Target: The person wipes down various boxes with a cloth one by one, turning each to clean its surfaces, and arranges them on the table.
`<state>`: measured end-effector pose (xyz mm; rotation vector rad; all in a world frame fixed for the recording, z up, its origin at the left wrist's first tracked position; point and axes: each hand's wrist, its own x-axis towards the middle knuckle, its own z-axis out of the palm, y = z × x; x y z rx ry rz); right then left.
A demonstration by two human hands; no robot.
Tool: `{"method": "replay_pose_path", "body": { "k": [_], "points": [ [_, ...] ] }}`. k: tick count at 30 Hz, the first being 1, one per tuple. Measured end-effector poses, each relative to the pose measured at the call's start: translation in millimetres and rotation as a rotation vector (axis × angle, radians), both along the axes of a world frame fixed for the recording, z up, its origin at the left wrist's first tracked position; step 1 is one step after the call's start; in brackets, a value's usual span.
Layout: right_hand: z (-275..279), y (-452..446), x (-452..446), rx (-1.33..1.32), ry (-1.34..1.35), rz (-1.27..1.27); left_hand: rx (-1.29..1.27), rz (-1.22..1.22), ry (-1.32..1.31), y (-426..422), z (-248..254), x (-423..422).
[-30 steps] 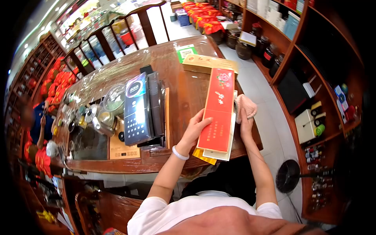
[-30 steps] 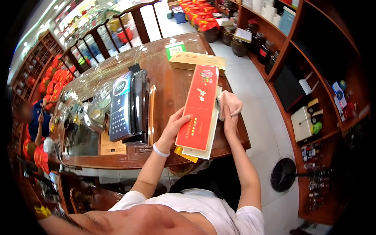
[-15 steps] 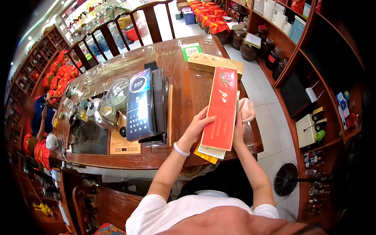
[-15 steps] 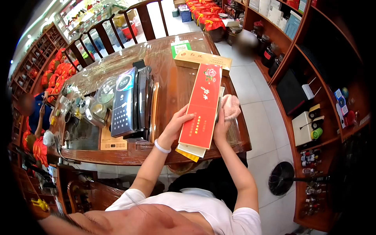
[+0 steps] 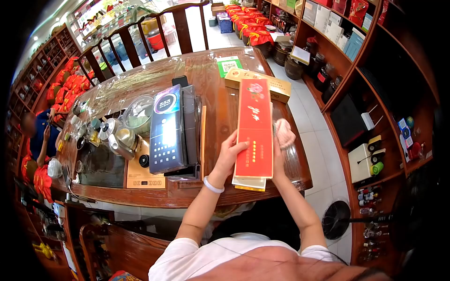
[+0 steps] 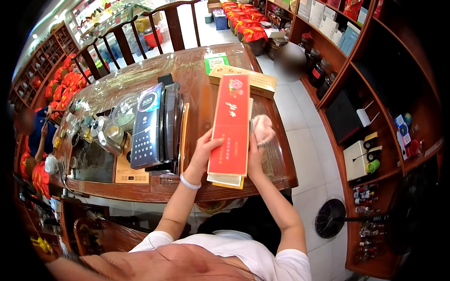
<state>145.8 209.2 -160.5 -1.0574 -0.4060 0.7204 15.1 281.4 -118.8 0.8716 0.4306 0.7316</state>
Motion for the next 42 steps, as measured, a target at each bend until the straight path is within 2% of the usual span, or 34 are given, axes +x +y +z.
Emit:
{"method": "replay_pose_path", "body": {
  "k": [4, 9, 13, 17, 19, 20, 21, 23, 26, 27, 29, 30, 31, 34, 35, 42],
  "points": [
    [1.9, 44.4, 6.8, -0.045, -0.011, 0.162, 0.037, 0.201, 0.014, 19.4, -8.0, -6.8],
    [-30.5, 98.3, 7.4, -0.032, 0.059, 0.314, 0.05, 0.383, 0.002, 32.9, -18.6, -8.2],
    [-27.1, 103.2, 6.2, -0.037, 0.059, 0.308, 0.041, 0.45, -0.007, 35.1, -21.0, -5.9],
    [-38.5, 107.8, 18.7, -0.088, -0.006, 0.244, 0.142, 0.468, 0.007, 23.4, -11.6, -3.0],
    [-14.3, 104.3, 24.2, -0.15, -0.341, 0.067, 0.251, 0.56, 0.093, 15.4, -5.2, -2.2],
    [4.7, 99.4, 29.4, -0.129, -0.397, 0.046, 0.254, 0.555, 0.09, 17.0, -12.8, -3.1],
    [39.3, 88.3, 39.7, -0.414, -0.496, 0.178, 0.357, 0.573, 0.171, 21.5, -25.6, -3.6],
    [15.7, 114.6, 81.2, -0.2, -0.799, 0.003, 0.462, 0.595, 0.241, 23.3, -31.5, -3.9],
    [50.5, 128.1, 115.1, -0.006, -1.231, -0.054, 0.41, 0.57, 0.233, 21.0, -27.7, -4.9],
    [26.6, 148.8, 147.7, -0.208, -1.33, -0.027, 0.408, 0.578, 0.228, 20.5, -26.7, -4.9],
    [23.1, 163.3, 173.1, -0.561, -1.642, -0.03, 0.464, 0.595, 0.307, 18.3, -23.8, -5.0],
    [11.7, 174.5, 188.9, -0.647, -1.658, -0.017, 0.462, 0.614, 0.315, 17.9, -24.5, -4.8],
    [19.0, 175.8, 190.4, -0.884, -1.581, 0.117, 0.466, 0.633, 0.311, 17.0, -23.7, -4.8],
    [22.7, 200.3, 205.9, -1.12, -1.531, 0.314, 0.567, 0.658, 0.405, 19.6, -25.6, -5.1],
    [19.0, 205.4, 208.0, -1.045, -1.563, 0.269, 0.577, 0.665, 0.416, 20.0, -29.9, -4.3],
    [31.8, 210.6, 192.4, -1.245, -1.657, 0.319, 0.545, 0.632, 0.356, 18.7, -28.2, -4.8]
  ]
}}
